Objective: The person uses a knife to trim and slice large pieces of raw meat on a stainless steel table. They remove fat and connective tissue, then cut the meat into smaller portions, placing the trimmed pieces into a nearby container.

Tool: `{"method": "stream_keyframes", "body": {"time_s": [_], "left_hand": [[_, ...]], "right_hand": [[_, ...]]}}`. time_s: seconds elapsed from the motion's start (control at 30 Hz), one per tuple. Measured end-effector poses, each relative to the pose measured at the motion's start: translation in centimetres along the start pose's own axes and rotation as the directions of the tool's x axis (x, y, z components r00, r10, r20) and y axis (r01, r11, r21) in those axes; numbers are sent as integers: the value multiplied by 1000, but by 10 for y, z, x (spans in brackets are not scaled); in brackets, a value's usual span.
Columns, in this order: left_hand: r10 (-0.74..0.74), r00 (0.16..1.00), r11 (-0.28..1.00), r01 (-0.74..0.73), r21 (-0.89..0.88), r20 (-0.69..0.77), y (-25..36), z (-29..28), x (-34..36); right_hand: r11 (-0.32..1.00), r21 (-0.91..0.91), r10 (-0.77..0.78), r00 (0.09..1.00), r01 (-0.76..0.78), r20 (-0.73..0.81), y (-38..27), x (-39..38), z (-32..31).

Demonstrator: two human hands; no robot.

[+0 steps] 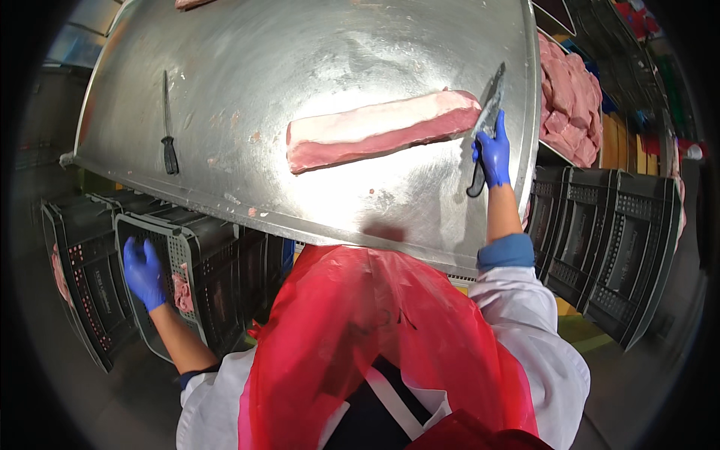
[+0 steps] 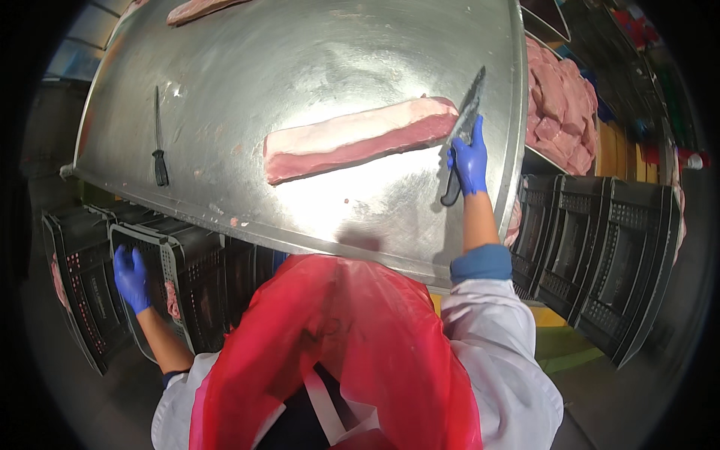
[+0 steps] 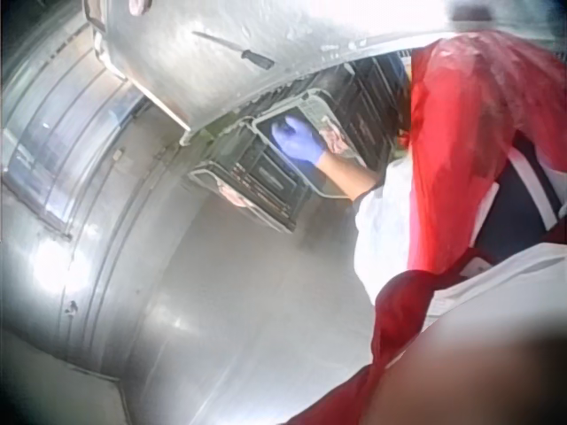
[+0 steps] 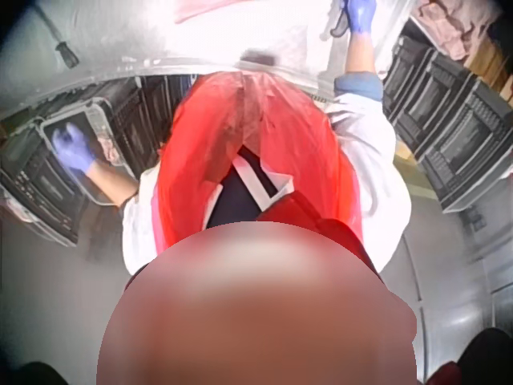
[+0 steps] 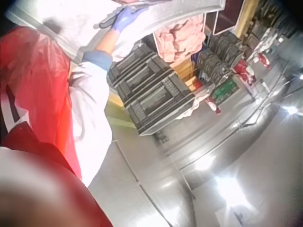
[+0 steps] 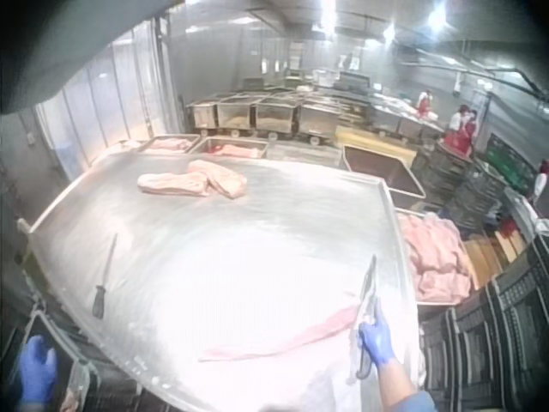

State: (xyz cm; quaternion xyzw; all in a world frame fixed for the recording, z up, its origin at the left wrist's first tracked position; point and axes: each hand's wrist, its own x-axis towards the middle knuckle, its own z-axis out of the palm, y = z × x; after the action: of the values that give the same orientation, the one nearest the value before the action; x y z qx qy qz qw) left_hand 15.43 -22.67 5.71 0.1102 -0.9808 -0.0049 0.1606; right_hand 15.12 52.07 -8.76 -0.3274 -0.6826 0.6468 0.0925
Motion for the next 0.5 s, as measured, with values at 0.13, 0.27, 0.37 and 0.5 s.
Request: {"method": "stream_keyframes", "body": {"time_s": [0.13, 0.27, 0.37, 0.5], "left_hand": [[181, 983, 917, -159, -365, 25, 114, 27, 35], [406, 910, 840, -338, -425, 79, 188, 61, 40], [566, 812, 730, -411, -546, 146, 238, 88, 22], [791, 611, 466, -583, -665, 19, 334, 124, 4]], "right_hand": [[997, -21, 74, 997, -74, -12, -15, 31, 1], [987, -77, 141, 989, -138, 43, -26, 23, -7], [966, -187, 197, 977, -179, 83, -29, -35, -4], [983, -41, 180, 980, -177, 90, -30, -42, 2]]}}
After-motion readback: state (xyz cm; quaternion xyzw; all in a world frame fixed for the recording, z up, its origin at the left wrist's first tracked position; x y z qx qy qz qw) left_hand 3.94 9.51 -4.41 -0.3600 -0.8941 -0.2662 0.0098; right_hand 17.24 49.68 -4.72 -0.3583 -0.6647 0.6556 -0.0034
